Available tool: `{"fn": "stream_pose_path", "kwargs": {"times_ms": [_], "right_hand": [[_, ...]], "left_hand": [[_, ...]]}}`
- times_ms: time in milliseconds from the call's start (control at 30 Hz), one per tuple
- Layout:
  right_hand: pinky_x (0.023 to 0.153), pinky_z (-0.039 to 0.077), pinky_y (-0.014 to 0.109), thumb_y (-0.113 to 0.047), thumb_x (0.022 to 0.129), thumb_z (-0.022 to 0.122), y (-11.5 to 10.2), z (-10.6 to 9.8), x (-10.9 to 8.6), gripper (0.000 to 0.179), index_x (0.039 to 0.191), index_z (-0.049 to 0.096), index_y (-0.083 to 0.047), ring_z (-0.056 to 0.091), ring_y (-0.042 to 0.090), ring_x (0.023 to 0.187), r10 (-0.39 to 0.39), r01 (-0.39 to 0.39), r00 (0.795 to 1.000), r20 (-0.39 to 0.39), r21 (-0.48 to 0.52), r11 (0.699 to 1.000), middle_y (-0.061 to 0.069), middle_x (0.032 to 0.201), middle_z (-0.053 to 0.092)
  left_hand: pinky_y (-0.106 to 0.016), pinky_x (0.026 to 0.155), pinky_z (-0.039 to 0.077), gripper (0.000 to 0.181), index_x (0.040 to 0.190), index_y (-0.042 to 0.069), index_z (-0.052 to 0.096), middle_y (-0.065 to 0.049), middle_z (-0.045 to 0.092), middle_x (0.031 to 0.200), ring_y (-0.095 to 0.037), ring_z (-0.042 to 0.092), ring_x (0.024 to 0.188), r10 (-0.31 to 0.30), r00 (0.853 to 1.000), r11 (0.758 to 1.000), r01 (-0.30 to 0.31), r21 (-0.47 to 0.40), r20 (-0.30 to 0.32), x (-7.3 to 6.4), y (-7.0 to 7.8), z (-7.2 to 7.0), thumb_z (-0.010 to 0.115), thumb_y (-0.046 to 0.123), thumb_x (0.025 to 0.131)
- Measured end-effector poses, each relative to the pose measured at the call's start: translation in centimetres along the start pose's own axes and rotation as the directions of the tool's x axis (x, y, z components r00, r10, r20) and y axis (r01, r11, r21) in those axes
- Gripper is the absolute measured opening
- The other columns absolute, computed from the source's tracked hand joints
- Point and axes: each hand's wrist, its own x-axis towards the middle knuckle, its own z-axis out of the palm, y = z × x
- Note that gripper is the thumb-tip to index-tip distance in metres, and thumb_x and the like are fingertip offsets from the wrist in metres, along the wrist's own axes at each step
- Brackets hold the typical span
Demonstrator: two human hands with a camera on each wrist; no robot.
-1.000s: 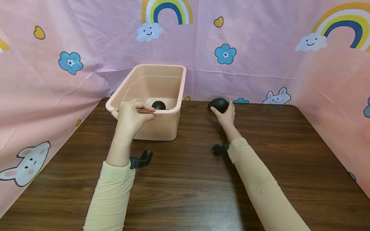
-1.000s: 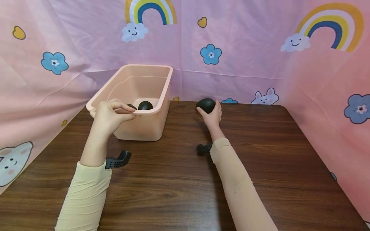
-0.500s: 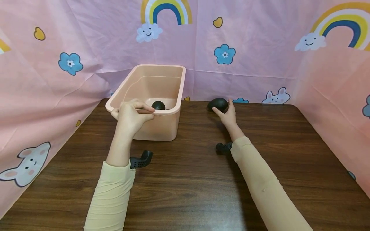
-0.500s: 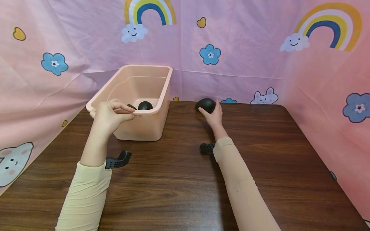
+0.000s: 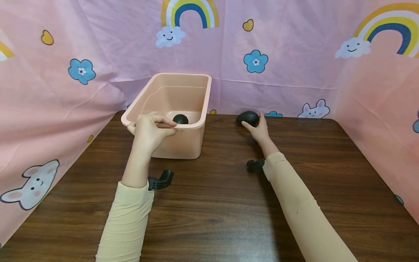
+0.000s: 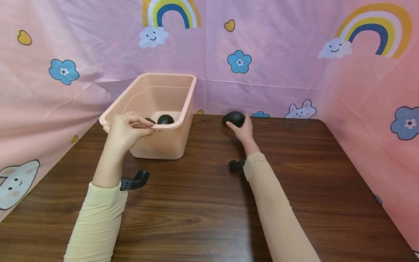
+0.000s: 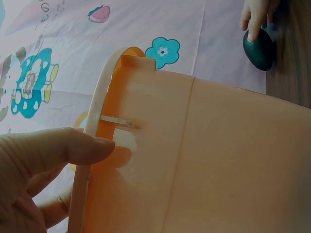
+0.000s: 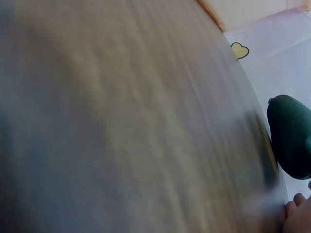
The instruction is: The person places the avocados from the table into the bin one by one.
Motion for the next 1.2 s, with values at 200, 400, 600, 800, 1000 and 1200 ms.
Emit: {"fn": "stream_pose_path", "kwargs": {"times_ms": [200, 400, 600, 800, 1000, 1200], "right_hand": [[0.110, 0.017, 0.052, -0.049, 0.086, 0.066, 0.10, -0.25, 0.32, 0.101, 0.155, 0.003, -0.012, 0.011, 0.032, 0.143, 0.020, -0.020, 0.999, 0.028, -0.006, 1.000, 0.015, 0.158, 0.006], [0.109, 0.016, 0.057, -0.049, 0.088, 0.064, -0.16, -0.19, 0.29, 0.098, 0.155, 0.000, -0.018, 0.005, 0.034, 0.143, 0.068, -0.066, 0.995, 0.068, -0.037, 0.997, 0.010, 0.159, 0.002], [0.109, 0.016, 0.057, -0.047, 0.089, 0.062, -0.20, -0.12, 0.27, 0.094, 0.155, 0.002, -0.019, 0.005, 0.034, 0.143, 0.076, -0.074, 0.995, 0.065, -0.033, 0.997, 0.010, 0.159, 0.004], [0.109, 0.022, 0.052, -0.041, 0.091, 0.063, -0.04, 0.02, 0.32, 0.087, 0.155, 0.008, -0.016, 0.017, 0.034, 0.141, 0.061, -0.061, 0.998, 0.026, 0.020, 0.998, 0.014, 0.157, 0.014], [0.107, 0.028, 0.048, -0.034, 0.091, 0.066, -0.15, 0.23, 0.26, 0.080, 0.151, 0.018, -0.013, 0.028, 0.033, 0.137, 0.059, -0.057, 0.998, -0.024, 0.078, 0.995, 0.017, 0.153, 0.024], [0.105, 0.031, 0.046, -0.031, 0.091, 0.066, -0.38, 0.46, 0.18, 0.070, 0.144, 0.026, -0.012, 0.032, 0.032, 0.134, 0.098, -0.090, 0.991, -0.089, 0.088, 0.992, 0.015, 0.149, 0.030]], "left_hand": [[-0.056, 0.096, -0.002, 0.017, 0.084, 0.008, 0.077, -0.005, 0.068, 0.095, -0.023, 0.051, 0.108, 0.011, 1.000, 1.000, -0.011, -0.002, -0.010, 0.08, -0.01, 0.11, 0.083, 0.004, 0.068], [-0.056, 0.096, -0.002, 0.017, 0.083, 0.008, 0.077, -0.006, 0.068, 0.093, -0.023, 0.049, 0.108, 0.006, 1.000, 1.000, -0.006, -0.002, -0.010, 0.12, -0.03, 0.10, 0.082, 0.004, 0.068], [-0.055, 0.095, -0.001, 0.016, 0.083, 0.007, 0.077, -0.006, 0.068, 0.093, -0.022, 0.049, 0.108, 0.009, 1.000, 1.000, -0.009, -0.006, -0.010, 0.07, 0.12, 0.01, 0.082, 0.004, 0.068], [-0.056, 0.096, -0.002, 0.017, 0.083, 0.008, 0.077, -0.005, 0.069, 0.094, -0.023, 0.048, 0.108, 0.010, 1.000, 1.000, -0.010, 0.001, -0.013, 0.07, 0.01, 0.12, 0.083, 0.004, 0.068], [-0.056, 0.096, -0.001, 0.017, 0.082, 0.008, 0.077, -0.004, 0.069, 0.092, -0.021, 0.050, 0.106, 0.014, 1.000, 1.000, -0.014, 0.003, -0.025, 0.03, -0.09, 0.20, 0.083, 0.004, 0.067], [-0.055, 0.096, -0.001, 0.017, 0.082, 0.008, 0.077, -0.005, 0.068, 0.093, -0.023, 0.047, 0.108, 0.007, 1.000, 1.000, -0.007, -0.005, -0.026, 0.02, -0.06, 0.17, 0.083, 0.004, 0.067]]}}
